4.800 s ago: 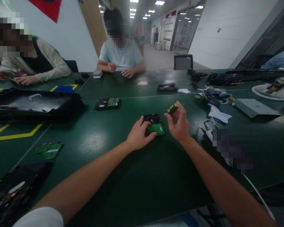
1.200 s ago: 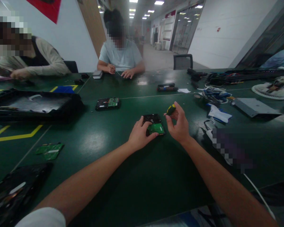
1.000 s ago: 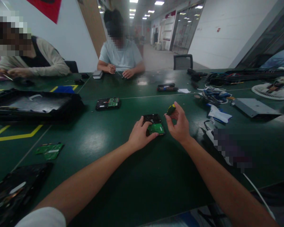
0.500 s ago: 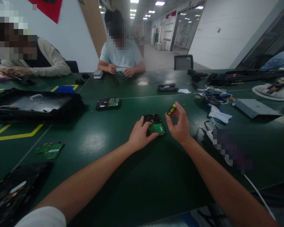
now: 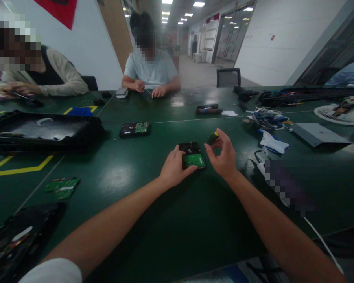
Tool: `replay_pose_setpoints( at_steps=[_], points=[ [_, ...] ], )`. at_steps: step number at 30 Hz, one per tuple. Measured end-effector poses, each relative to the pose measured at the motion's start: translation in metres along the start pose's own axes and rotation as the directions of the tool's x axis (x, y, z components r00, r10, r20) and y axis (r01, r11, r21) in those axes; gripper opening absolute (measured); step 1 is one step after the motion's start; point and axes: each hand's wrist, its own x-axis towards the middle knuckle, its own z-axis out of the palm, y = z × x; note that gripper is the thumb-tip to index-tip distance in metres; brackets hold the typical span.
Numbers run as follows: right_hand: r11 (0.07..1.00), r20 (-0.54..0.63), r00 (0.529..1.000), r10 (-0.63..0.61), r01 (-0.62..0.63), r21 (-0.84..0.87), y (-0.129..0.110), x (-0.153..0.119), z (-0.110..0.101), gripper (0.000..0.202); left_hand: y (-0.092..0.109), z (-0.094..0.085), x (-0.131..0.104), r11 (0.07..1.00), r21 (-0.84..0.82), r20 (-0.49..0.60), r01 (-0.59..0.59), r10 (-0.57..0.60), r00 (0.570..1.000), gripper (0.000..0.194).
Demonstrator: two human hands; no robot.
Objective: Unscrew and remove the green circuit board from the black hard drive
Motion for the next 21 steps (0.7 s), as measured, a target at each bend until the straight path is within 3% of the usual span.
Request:
replay_pose_setpoints(
  at_steps=[17,21],
  points=[
    [1.000,0.042,0.999,-0.021,0.022,-0.019,-0.0062,0.0027,-0.0027,0.067,-0.0022,0.0023,0.0004,1.000,-0.013,-0.002,0.012,-0.012,1.000,0.073],
    [1.000,-0.001,1.000,-0.014,0.014,-0.023,-0.0034,0.0020,-0.0014,0.069,-0.0004,0.0007,0.0000,1.000,-0.004,0.001,0.006,-0.006,1.000,0.073]
  ],
)
